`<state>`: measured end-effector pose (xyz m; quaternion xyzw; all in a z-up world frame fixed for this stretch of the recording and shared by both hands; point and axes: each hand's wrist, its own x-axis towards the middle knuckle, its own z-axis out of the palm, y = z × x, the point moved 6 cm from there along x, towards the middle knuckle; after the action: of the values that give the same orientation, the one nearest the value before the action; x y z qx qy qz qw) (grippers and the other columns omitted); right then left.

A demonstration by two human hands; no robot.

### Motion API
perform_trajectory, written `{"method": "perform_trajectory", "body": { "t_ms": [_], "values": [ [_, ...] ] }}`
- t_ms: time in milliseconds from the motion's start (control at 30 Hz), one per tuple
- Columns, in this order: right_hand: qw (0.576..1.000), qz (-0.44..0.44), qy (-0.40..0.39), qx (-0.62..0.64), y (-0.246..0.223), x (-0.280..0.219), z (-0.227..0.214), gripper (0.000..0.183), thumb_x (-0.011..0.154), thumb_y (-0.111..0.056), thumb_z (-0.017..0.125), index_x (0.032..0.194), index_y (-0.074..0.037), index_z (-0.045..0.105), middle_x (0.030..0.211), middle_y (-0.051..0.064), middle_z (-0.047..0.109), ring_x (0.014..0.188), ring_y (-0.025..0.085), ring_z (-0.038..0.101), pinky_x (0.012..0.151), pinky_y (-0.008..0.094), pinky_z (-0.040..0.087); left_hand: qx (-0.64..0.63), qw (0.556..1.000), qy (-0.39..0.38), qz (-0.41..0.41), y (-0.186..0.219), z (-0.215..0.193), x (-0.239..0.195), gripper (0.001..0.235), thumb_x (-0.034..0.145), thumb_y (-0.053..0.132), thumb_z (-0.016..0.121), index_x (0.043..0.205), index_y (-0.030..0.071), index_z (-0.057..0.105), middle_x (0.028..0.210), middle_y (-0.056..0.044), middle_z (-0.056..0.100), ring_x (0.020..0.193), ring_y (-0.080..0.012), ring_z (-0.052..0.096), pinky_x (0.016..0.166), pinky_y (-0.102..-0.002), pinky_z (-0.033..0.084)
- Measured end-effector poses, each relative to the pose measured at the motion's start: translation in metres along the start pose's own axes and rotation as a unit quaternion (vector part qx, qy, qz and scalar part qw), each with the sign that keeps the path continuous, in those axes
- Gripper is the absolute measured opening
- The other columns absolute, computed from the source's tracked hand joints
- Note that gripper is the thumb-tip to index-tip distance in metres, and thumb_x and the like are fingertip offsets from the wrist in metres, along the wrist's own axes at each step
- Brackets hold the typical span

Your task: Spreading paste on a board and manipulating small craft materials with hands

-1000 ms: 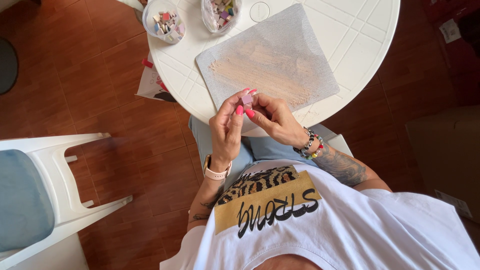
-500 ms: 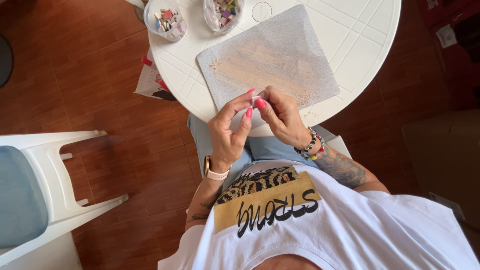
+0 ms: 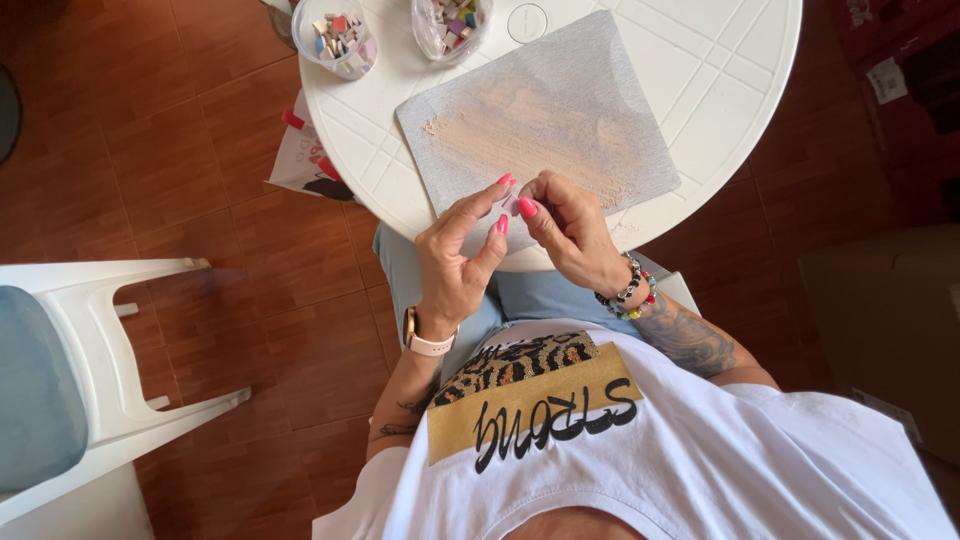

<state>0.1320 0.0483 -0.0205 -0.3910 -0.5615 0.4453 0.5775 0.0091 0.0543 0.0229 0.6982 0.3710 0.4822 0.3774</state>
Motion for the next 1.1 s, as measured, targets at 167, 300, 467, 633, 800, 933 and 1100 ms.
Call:
{"method": "perform_trajectory", "body": {
  "t_ms": [167, 300, 467, 633, 800, 933, 1100],
  "values": [
    [1.000, 0.008, -0.008, 0.012, 0.004, -0.001, 0.001, 0.020, 0.088, -0.015, 0.047, 0.076, -0.001, 0.053, 0.049, 0.002, 0.044, 0.043, 0.006, 0.043, 0.039, 0.016, 0.036, 0.025, 0.999, -0.013, 0.025, 0.005, -0.001, 0.003, 0.022, 0.078, 0.007, 0.058, 0.100, 0.006, 0.062, 0.098, -0.010, 0.062, 0.097, -0.0258, 0.058, 0.081, -0.034, 0.047],
    [0.998, 0.041, -0.022, 0.047, 0.004, 0.001, 0.002, 0.021, 0.089, -0.015, 0.044, 0.081, 0.001, 0.053, 0.048, 0.002, 0.041, 0.043, 0.005, 0.038, 0.039, 0.016, 0.034, 0.027, 0.999, -0.006, 0.033, 0.010, -0.002, 0.005, 0.021, 0.076, 0.005, 0.061, 0.097, 0.005, 0.062, 0.096, -0.010, 0.062, 0.098, -0.0292, 0.056, 0.080, -0.036, 0.046],
    [0.985, 0.086, -0.067, 0.130, 0.027, -0.007, 0.006, 0.027, 0.094, -0.017, 0.030, 0.085, 0.001, 0.048, 0.053, 0.002, 0.035, 0.046, 0.008, 0.036, 0.041, 0.015, 0.030, 0.042, 0.998, 0.005, 0.053, 0.010, -0.001, 0.003, 0.021, 0.076, 0.007, 0.062, 0.097, 0.006, 0.061, 0.096, -0.010, 0.061, 0.099, -0.0304, 0.055, 0.082, -0.038, 0.046],
    [0.989, 0.074, -0.096, 0.088, 0.009, -0.002, 0.010, 0.025, 0.093, -0.015, 0.034, 0.080, 0.001, 0.049, 0.051, 0.002, 0.037, 0.045, 0.007, 0.034, 0.041, 0.016, 0.031, 0.040, 0.997, 0.008, 0.059, 0.011, -0.002, 0.000, 0.020, 0.075, 0.007, 0.063, 0.096, 0.006, 0.061, 0.095, -0.009, 0.061, 0.098, -0.0295, 0.056, 0.083, -0.037, 0.046],
    [0.980, -0.051, -0.129, -0.146, -0.007, 0.014, -0.003, 0.018, 0.088, -0.011, 0.048, 0.079, 0.002, 0.057, 0.052, 0.009, 0.046, 0.044, 0.015, 0.044, 0.043, 0.024, 0.036, 0.147, 0.983, 0.049, 0.100, -0.010, -0.002, -0.017, 0.026, 0.077, 0.011, 0.060, 0.103, 0.007, 0.058, 0.097, -0.007, 0.061, 0.095, -0.0238, 0.058, 0.078, -0.032, 0.048],
    [0.852, -0.186, -0.218, -0.438, -0.014, 0.015, -0.016, 0.009, 0.084, -0.007, 0.050, 0.076, -0.001, 0.051, 0.059, 0.011, 0.044, 0.050, 0.028, 0.050, 0.044, 0.033, 0.040, 0.362, 0.896, 0.059, 0.250, -0.017, 0.018, -0.045, 0.031, 0.074, 0.030, 0.060, 0.097, 0.009, 0.058, 0.091, -0.007, 0.058, 0.090, -0.0214, 0.059, 0.077, -0.030, 0.049],
    [0.699, -0.189, -0.309, -0.617, 0.014, 0.001, -0.024, 0.015, 0.081, -0.013, 0.047, 0.067, -0.009, 0.046, 0.057, 0.002, 0.040, 0.046, 0.020, 0.049, 0.043, 0.030, 0.043, 0.381, 0.888, -0.004, 0.256, -0.039, 0.028, -0.062, 0.058, 0.060, 0.032, 0.071, 0.109, 0.006, 0.053, 0.114, -0.014, 0.051, 0.110, -0.0305, 0.046, 0.098, -0.039, 0.033]
  ]
}}
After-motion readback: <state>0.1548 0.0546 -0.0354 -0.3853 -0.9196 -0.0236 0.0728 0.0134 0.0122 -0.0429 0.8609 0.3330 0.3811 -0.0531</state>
